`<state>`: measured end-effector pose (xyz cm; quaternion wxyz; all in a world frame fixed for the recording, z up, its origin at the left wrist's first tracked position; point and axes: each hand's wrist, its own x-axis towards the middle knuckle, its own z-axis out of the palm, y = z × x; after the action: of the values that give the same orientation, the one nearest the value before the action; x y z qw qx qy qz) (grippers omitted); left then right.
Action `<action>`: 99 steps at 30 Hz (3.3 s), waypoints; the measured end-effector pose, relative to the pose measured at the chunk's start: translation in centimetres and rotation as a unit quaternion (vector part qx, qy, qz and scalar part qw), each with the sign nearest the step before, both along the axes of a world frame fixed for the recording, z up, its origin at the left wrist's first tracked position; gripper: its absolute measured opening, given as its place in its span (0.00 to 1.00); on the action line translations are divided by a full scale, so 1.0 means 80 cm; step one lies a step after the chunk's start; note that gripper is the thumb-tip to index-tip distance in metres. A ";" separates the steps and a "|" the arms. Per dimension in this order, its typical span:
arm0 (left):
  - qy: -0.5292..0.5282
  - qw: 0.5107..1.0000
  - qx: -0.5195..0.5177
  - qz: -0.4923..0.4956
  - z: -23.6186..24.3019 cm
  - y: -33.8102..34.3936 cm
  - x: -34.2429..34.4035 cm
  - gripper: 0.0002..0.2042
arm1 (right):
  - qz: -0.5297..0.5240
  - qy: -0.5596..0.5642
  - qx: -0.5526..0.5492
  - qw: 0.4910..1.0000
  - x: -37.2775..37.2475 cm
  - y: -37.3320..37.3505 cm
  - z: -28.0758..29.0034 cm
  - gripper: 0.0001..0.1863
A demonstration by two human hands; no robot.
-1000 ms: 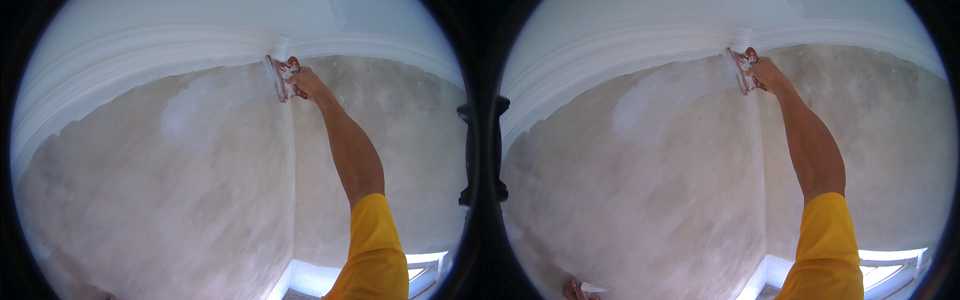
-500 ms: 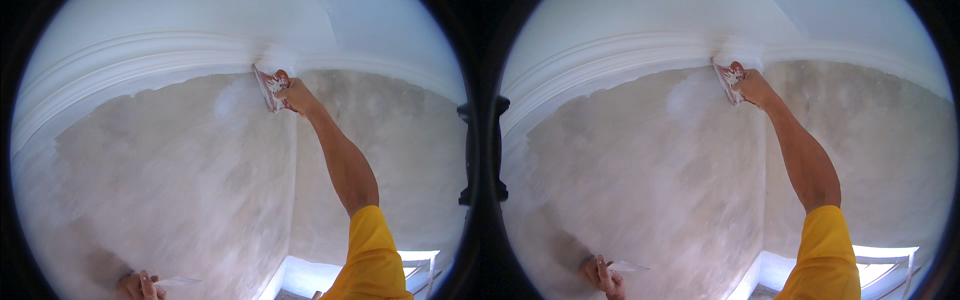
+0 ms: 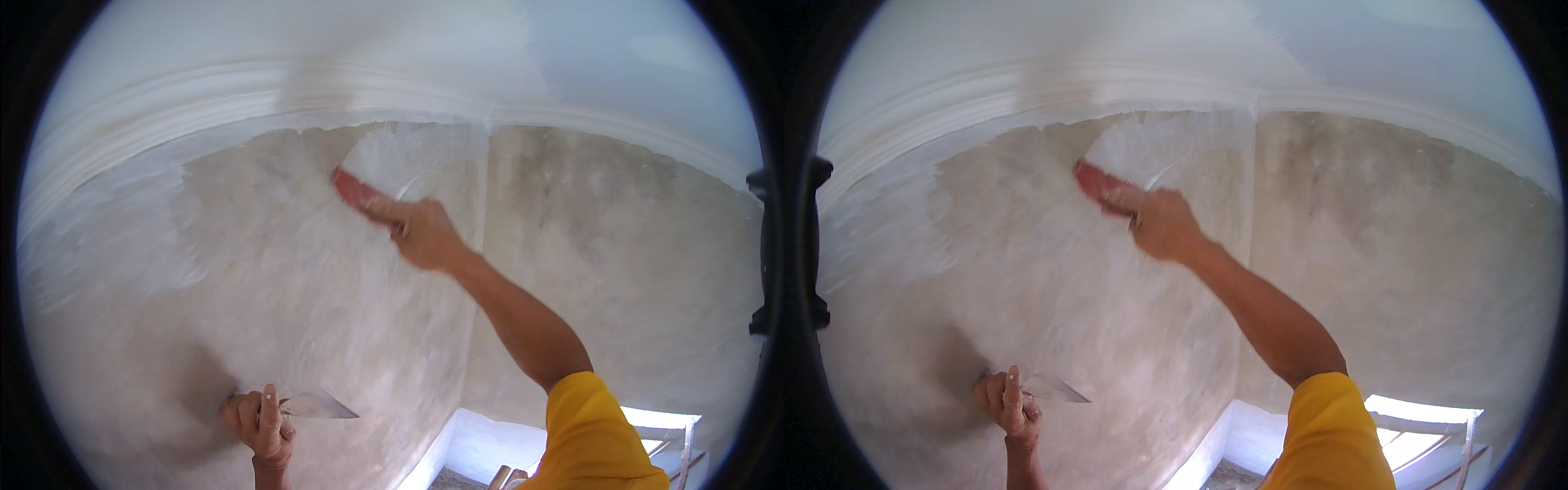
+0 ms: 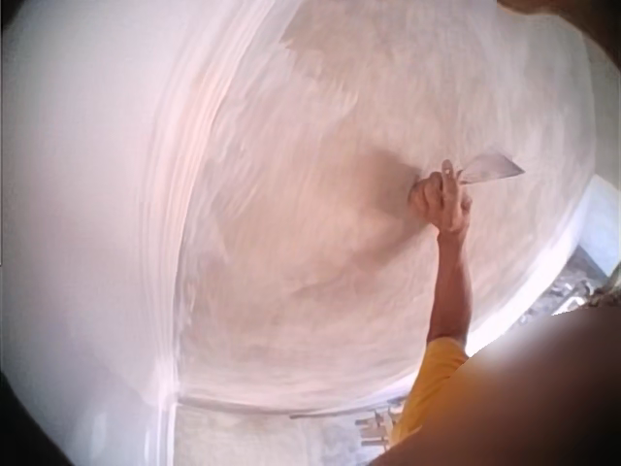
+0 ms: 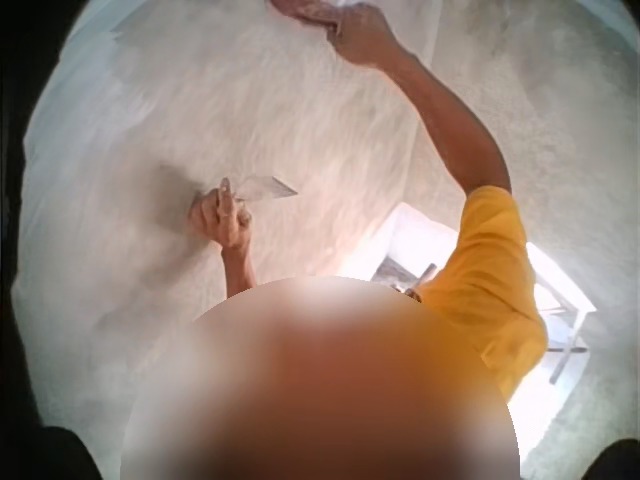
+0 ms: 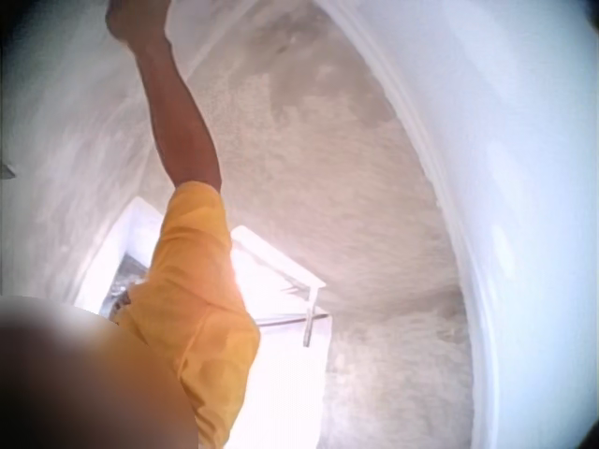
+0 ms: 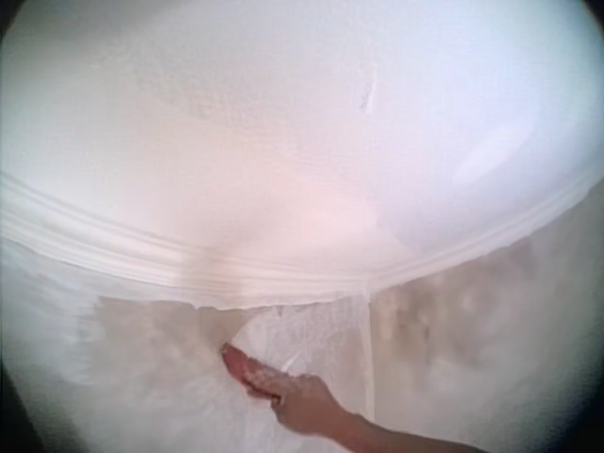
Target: The person repeatedly scoops white plaster from a bucket with a small trowel and applies it to the wall using a larger trowel, smoothing the surface in broad strokes. The person works on different sections of the wall, periodically reloading the trowel from the bucket.
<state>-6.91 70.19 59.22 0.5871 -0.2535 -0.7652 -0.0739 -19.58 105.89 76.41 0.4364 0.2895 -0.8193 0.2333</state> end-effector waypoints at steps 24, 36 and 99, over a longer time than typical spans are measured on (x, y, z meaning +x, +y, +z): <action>0.208 0.917 0.103 0.324 -0.068 -0.042 -0.114 0.22 | 0.003 0.106 0.068 0.992 -0.256 0.258 0.011 0.30; 0.213 0.928 0.088 0.293 -0.068 -0.053 -0.054 0.23 | 0.005 -0.119 -0.325 0.938 -0.269 0.284 0.116 0.07; 0.243 0.911 0.174 0.284 0.088 0.448 -0.396 0.23 | 0.109 -0.167 -0.341 0.919 -0.665 0.776 0.240 0.11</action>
<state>-38.61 105.99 66.27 0.7862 0.0704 -0.6133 0.0278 -72.75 167.94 95.62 0.3378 0.1676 -0.7142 0.5897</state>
